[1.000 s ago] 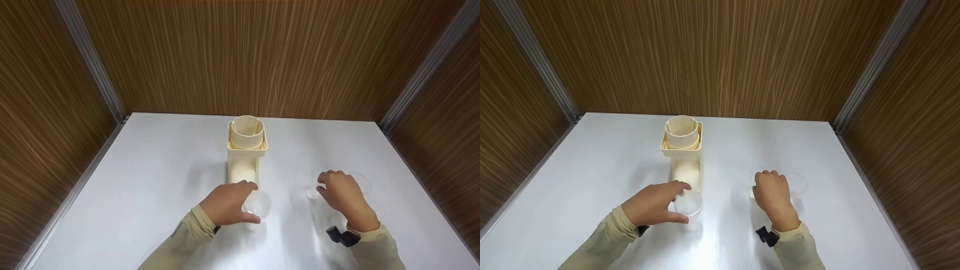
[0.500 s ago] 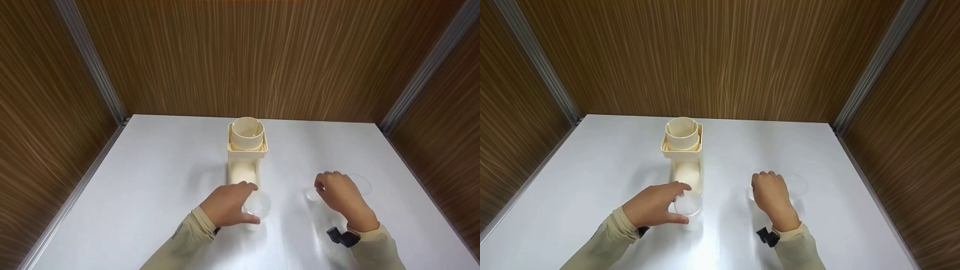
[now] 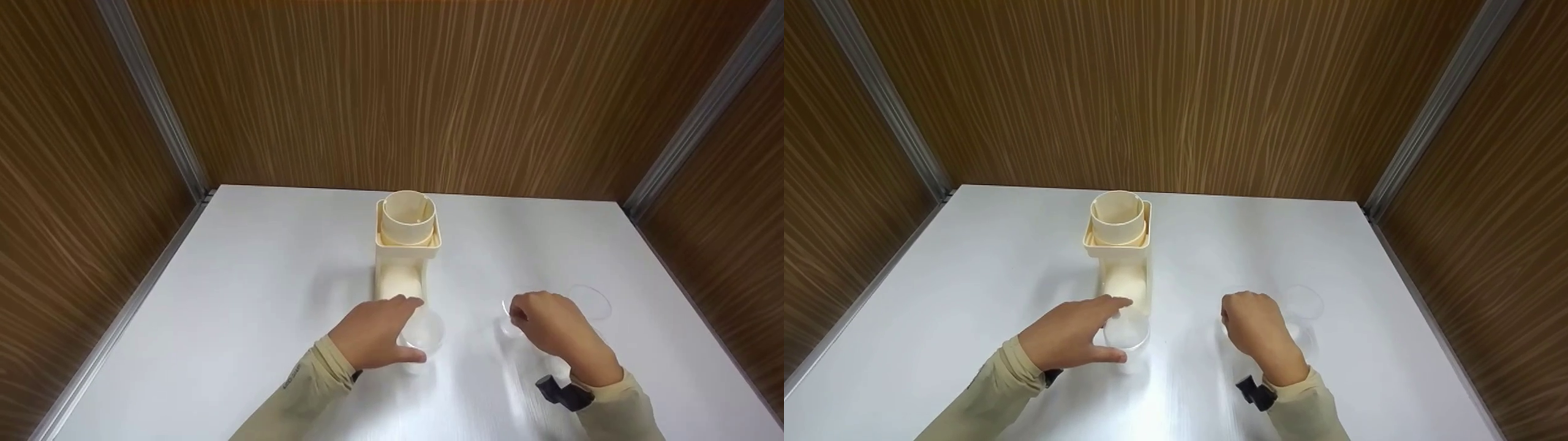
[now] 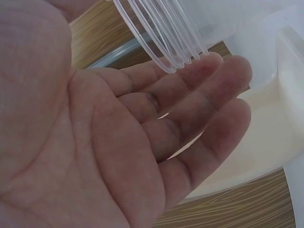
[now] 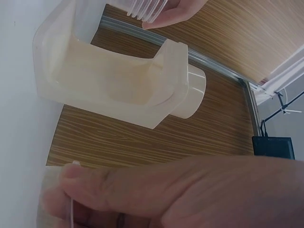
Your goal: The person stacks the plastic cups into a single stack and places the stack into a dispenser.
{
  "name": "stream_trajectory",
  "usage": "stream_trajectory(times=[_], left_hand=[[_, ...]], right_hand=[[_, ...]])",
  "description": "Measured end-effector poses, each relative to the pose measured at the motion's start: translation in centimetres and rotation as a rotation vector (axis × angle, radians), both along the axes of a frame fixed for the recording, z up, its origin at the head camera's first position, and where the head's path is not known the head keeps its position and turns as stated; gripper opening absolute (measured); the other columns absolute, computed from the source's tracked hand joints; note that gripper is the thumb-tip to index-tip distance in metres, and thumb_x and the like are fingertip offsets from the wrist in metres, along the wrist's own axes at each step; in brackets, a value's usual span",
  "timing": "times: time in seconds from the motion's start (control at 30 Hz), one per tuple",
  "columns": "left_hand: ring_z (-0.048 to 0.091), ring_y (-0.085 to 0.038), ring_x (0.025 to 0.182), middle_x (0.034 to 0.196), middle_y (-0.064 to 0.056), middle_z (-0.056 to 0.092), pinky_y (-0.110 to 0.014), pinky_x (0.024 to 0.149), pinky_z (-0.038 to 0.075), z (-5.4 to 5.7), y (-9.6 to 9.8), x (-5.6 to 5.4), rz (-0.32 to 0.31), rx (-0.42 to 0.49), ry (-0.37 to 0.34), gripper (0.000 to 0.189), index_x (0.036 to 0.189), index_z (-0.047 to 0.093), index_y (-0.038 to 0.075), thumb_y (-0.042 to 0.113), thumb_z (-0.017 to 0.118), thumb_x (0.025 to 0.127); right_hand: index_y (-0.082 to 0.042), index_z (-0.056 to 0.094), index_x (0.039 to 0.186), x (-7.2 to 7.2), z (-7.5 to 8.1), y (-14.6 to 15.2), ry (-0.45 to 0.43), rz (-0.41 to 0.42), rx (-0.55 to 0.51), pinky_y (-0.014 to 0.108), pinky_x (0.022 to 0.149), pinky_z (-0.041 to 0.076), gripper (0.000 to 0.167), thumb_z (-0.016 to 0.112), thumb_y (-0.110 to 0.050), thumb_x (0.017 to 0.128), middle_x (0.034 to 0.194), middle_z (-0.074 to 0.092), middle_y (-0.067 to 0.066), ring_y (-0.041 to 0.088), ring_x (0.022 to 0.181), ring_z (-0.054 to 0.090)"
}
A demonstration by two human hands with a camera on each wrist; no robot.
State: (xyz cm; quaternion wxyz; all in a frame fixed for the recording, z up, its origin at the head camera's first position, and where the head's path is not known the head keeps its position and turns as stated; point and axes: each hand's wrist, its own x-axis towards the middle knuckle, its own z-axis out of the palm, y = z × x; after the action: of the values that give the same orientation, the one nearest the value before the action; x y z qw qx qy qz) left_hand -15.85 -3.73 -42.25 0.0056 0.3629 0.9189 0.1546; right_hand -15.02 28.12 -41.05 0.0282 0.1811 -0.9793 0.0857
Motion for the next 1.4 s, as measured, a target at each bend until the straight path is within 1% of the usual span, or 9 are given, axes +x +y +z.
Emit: stream_trajectory(times=[0.13, 0.33, 0.4, 0.53, 0.63, 0.83, 1.07, 1.3, 1.4], left_hand=[[0.07, -0.024, 0.097, 0.119, -0.006, 0.068, -0.041, 0.085, 0.057, 0.1, 0.1, 0.0, -0.013, -0.015, 0.01, 0.078, 0.142, 0.058, 0.009, 0.054, 0.081, 0.083], [0.069, -0.025, 0.102, 0.119, -0.008, 0.068, -0.041, 0.088, 0.057, 0.2, 0.0, 0.0, -0.023, -0.019, 0.017, 0.079, 0.144, 0.058, 0.007, 0.054, 0.079, 0.084], [0.069, -0.025, 0.103, 0.12, -0.009, 0.068, -0.042, 0.089, 0.057, 0.2, -0.1, 0.0, -0.026, -0.01, 0.012, 0.08, 0.145, 0.057, 0.006, 0.054, 0.079, 0.084], [0.067, -0.03, 0.119, 0.133, -0.014, 0.066, -0.045, 0.096, 0.055, 0.2, -0.2, 0.1, -0.019, 0.004, -0.02, 0.089, 0.151, 0.05, 0.005, 0.058, 0.077, 0.085], [0.064, -0.032, 0.125, 0.139, -0.016, 0.064, -0.047, 0.099, 0.054, 0.1, -0.2, 0.1, -0.011, 0.012, -0.036, 0.093, 0.153, 0.046, 0.005, 0.061, 0.076, 0.086], [0.067, -0.029, 0.116, 0.134, -0.01, 0.066, -0.046, 0.094, 0.056, -0.1, -0.1, 0.1, -0.004, 0.051, -0.043, 0.089, 0.147, 0.053, 0.006, 0.064, 0.075, 0.083], [0.069, -0.027, 0.108, 0.124, -0.008, 0.069, -0.046, 0.087, 0.057, -0.2, 0.1, -0.2, -0.003, 0.064, -0.02, 0.077, 0.137, 0.062, 0.007, 0.062, 0.075, 0.085], [0.07, -0.025, 0.105, 0.122, -0.007, 0.07, -0.045, 0.085, 0.058, 0.0, 0.2, -0.3, 0.006, 0.053, -0.03, 0.075, 0.136, 0.063, 0.008, 0.061, 0.077, 0.084], [0.07, -0.025, 0.107, 0.124, -0.007, 0.07, -0.044, 0.086, 0.057, -0.1, 0.2, -0.2, 0.013, 0.054, -0.039, 0.077, 0.138, 0.061, 0.008, 0.061, 0.077, 0.085]], right_hand=[[-0.014, 0.063, 0.077, 0.3, 0.1, -0.1, -0.008, 0.017, -0.003, 0.033, 0.06, 0.043, 0.02, 0.071, -0.002, 0.091, 0.07, 0.054, -0.007, 0.012, 0.064, 0.046], [-0.018, 0.053, 0.072, 0.5, 0.1, -0.3, 0.003, 0.063, -0.013, 0.027, 0.056, 0.033, 0.031, 0.067, -0.001, 0.093, 0.066, 0.039, -0.009, 0.009, 0.06, 0.036], [-0.018, 0.052, 0.07, 0.6, 0.1, -0.4, 0.013, 0.069, -0.012, 0.026, 0.055, 0.031, 0.033, 0.067, 0.0, 0.093, 0.065, 0.037, -0.01, 0.008, 0.059, 0.034], [-0.019, 0.051, 0.07, 0.7, 0.0, -0.5, 0.013, 0.078, -0.015, 0.026, 0.055, 0.031, 0.034, 0.066, 0.0, 0.094, 0.065, 0.037, -0.01, 0.008, 0.059, 0.034], [-0.019, 0.053, 0.071, 0.8, 0.0, -0.7, 0.0, 0.095, -0.02, 0.026, 0.056, 0.032, 0.033, 0.067, -0.002, 0.094, 0.066, 0.039, -0.011, 0.007, 0.06, 0.035], [-0.02, 0.054, 0.072, 1.1, 0.3, -0.6, -0.037, 0.095, -0.026, 0.027, 0.058, 0.035, 0.032, 0.069, -0.002, 0.093, 0.068, 0.044, -0.012, 0.006, 0.063, 0.038], [-0.02, 0.05, 0.07, 1.1, 0.3, -0.5, -0.053, 0.104, -0.03, 0.026, 0.057, 0.032, 0.034, 0.064, 0.0, 0.093, 0.066, 0.038, -0.012, 0.006, 0.062, 0.034], [-0.02, 0.052, 0.071, 1.2, 0.4, -0.5, -0.077, 0.089, -0.031, 0.026, 0.058, 0.033, 0.032, 0.065, -0.002, 0.094, 0.067, 0.041, -0.012, 0.006, 0.061, 0.036], [-0.02, 0.054, 0.072, 1.1, 0.5, -0.6, -0.095, 0.091, -0.034, 0.027, 0.058, 0.034, 0.031, 0.063, -0.001, 0.094, 0.068, 0.043, -0.012, 0.006, 0.062, 0.037]])
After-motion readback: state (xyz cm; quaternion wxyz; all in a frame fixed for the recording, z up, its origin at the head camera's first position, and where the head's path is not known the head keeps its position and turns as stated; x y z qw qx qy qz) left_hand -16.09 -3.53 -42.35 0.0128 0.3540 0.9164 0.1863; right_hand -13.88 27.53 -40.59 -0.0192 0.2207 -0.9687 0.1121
